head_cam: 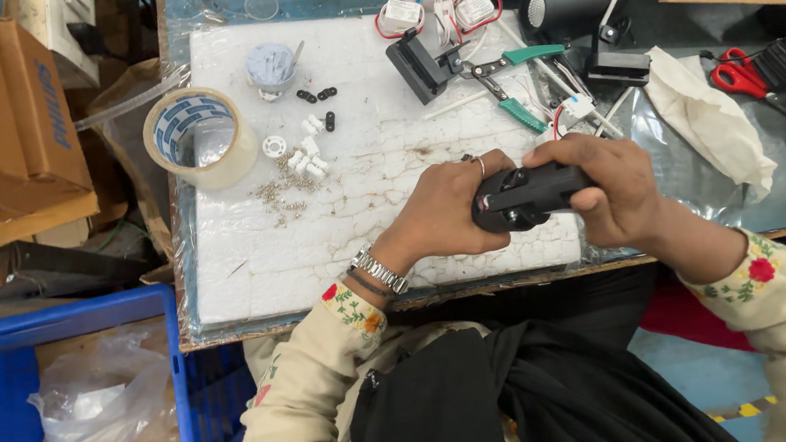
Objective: The person assembles a lighting fixture by hand by connecting wires with white plastic connectors, inserting wires into a black cylindrical component, and fitting various plastic parts together on a workstation.
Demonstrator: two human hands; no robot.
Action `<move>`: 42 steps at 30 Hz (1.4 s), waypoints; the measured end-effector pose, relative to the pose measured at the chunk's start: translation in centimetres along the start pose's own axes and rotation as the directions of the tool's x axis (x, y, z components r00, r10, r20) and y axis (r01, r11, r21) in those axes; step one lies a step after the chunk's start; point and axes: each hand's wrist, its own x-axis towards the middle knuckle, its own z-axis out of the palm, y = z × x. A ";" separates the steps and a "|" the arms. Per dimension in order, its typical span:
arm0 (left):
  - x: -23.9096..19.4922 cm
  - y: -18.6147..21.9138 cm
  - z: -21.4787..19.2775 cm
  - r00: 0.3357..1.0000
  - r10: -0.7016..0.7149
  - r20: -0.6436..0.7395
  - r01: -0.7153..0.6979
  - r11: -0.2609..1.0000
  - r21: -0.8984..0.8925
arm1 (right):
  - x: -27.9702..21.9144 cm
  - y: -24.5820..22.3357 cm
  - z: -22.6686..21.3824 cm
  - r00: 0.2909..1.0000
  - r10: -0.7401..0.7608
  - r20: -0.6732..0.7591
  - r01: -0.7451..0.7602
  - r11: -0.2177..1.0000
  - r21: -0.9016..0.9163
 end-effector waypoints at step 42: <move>0.5 0.1 -0.9 0.999 -0.007 0.039 0.013 0.986 -0.167 | 2.3 -4.5 -0.9 0.955 0.293 0.050 -0.293 0.956 -0.018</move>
